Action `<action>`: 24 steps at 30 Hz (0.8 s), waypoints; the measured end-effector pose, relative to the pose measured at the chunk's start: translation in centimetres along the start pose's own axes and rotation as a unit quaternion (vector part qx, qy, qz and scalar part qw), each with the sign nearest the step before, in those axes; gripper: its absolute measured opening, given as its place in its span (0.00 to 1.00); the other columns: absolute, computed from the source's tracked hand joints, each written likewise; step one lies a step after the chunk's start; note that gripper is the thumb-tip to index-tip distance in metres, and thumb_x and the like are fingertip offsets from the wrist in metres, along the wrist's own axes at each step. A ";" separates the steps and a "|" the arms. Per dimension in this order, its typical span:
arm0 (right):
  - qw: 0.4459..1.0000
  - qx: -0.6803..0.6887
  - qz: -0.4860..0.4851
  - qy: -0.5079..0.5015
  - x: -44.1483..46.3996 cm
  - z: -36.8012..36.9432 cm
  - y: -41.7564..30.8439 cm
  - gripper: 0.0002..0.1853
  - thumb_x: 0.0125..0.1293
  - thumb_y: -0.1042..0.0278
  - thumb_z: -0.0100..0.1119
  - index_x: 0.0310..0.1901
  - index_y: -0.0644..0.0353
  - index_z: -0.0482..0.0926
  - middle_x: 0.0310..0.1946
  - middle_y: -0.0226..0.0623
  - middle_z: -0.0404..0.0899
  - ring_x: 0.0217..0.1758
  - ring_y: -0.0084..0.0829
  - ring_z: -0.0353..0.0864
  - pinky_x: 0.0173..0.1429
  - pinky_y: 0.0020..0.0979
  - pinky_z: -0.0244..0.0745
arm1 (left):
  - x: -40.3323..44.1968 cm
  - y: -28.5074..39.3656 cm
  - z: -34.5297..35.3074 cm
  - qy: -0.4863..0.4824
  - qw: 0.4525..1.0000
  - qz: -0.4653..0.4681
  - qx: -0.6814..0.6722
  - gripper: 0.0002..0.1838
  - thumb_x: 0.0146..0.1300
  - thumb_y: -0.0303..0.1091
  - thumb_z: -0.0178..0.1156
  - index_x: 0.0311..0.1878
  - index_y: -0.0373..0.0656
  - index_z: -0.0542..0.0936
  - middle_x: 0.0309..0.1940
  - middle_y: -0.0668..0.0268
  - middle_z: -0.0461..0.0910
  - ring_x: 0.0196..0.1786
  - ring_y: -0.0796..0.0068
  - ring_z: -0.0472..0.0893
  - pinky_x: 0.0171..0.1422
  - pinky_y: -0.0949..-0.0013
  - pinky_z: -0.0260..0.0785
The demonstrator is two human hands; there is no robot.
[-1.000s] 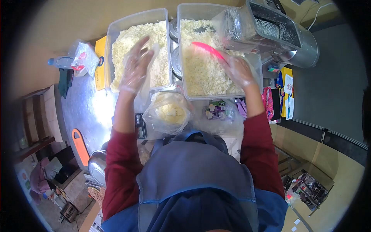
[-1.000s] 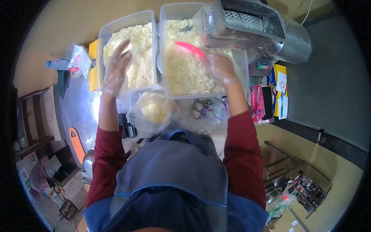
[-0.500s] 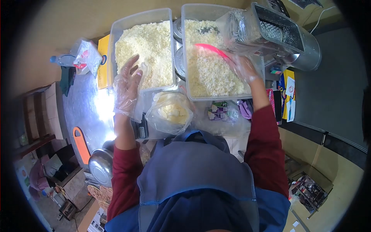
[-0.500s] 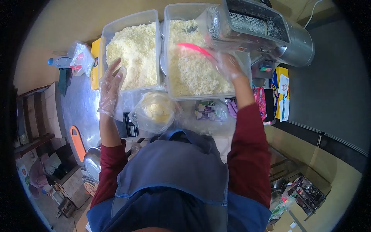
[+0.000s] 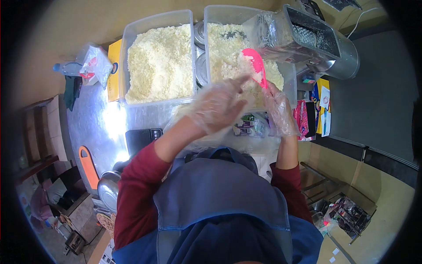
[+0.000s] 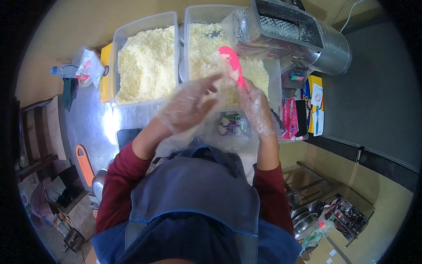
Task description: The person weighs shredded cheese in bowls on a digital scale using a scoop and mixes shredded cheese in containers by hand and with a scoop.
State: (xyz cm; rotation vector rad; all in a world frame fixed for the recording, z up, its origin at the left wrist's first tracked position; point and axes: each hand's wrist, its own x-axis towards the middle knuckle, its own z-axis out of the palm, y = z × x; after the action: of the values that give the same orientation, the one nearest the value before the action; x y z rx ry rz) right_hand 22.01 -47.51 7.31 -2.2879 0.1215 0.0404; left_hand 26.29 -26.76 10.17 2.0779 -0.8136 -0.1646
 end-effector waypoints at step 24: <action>0.954 -0.269 0.131 -0.023 -2.0 -3.6 -3.6 0.20 0.68 0.61 0.45 0.58 0.58 0.70 0.32 0.56 0.78 0.41 0.54 0.78 0.44 0.49 0.70 | 0.2 -3.8 -1.1 -0.108 0.987 0.019 0.117 0.19 0.62 0.29 0.49 0.57 0.39 0.72 0.43 0.52 0.76 0.46 0.56 0.78 0.53 0.63 0.70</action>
State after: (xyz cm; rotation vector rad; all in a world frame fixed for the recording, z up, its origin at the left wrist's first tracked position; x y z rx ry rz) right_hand 20.39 -47.70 12.52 -2.7966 0.4361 0.2971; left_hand 28.76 -24.61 7.90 2.2898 -1.0449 -0.2884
